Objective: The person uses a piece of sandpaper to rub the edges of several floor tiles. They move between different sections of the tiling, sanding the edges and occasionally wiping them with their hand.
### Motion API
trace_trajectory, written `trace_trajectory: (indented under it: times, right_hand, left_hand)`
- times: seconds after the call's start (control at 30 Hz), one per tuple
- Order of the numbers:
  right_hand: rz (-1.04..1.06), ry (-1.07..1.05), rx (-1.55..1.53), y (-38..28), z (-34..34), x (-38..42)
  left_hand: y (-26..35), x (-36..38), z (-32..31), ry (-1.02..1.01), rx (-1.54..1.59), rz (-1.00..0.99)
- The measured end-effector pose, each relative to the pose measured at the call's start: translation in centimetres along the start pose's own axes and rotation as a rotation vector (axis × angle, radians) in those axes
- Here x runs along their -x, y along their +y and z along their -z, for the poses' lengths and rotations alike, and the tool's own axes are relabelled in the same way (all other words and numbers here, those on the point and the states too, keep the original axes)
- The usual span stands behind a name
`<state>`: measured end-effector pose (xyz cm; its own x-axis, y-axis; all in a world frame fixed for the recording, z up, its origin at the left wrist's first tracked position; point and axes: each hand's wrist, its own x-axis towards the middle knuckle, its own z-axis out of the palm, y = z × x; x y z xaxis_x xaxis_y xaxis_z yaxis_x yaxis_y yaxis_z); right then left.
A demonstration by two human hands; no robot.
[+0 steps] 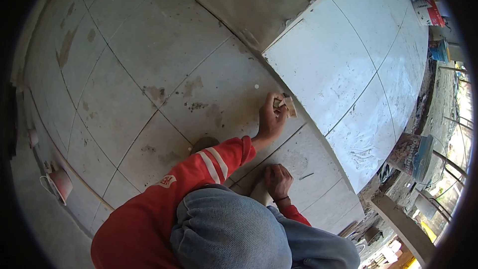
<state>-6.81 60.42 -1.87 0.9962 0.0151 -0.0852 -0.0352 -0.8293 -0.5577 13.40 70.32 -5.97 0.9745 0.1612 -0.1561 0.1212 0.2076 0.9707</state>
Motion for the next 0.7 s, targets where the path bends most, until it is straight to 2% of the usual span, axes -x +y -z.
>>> trace_trajectory:
  times: [0.07, 0.13, 0.17, 0.23, 0.3, 0.37, 0.43, 0.53, 0.6, 0.63, 0.67, 0.7]
  right_hand:
    - [-0.011, 0.011, 0.007, -0.2, 0.0, -0.1]
    - [-0.021, 0.013, 0.002, -0.4, -0.1, -0.3]
    - [-0.029, 0.016, -0.002, -0.5, -0.2, -0.5]
    - [-0.052, 0.014, 0.006, -1.0, -0.3, -0.5]
    - [-0.075, 0.014, 0.016, -1.2, -0.3, -0.7]
    - [-0.05, 0.018, 0.034, -1.1, -0.2, -0.7]
    - [-0.018, 0.019, 0.032, -0.6, -0.4, -0.6]
    - [0.001, -0.003, 0.031, -0.5, 0.2, -0.3]
    - [-0.019, -0.02, 0.034, -0.6, 0.4, -0.3]
    - [-0.021, -0.014, 0.021, -0.5, 0.3, -0.4]
    - [-0.021, -0.009, 0.007, -0.5, 0.2, -0.3]
    - [-0.024, -0.006, 0.008, -0.5, 0.1, -0.4]
  left_hand:
    - [2.1, -5.3, 2.8, 0.221, 0.111, 0.011]
    - [1.4, -10.4, 4.9, 0.403, 0.222, -0.058]
    - [1.4, -11.3, 4.8, 0.403, 0.221, -0.06]
    - [1.2, -12.2, 3.9, 0.38, -0.035, -0.087]
    - [-1.0, -9.9, -0.2, 0.469, -0.092, -0.187]
    - [-1.4, -4.8, -2.0, 0.277, -0.147, -0.078]
    - [-3.0, 0.3, -2.8, -0.041, -0.05, 0.004]
    - [-1.8, 1.9, -2.0, -0.052, -0.05, -0.007]
    - [1.2, -2.0, 0.6, 0.057, 0.011, 0.066]
    - [1.3, -4.7, 1.6, 0.191, 0.167, 0.036]
    - [1.4, -7.4, 3.0, 0.323, 0.074, -0.024]
    - [0.6, -9.9, 4.2, 0.405, 0.134, -0.039]
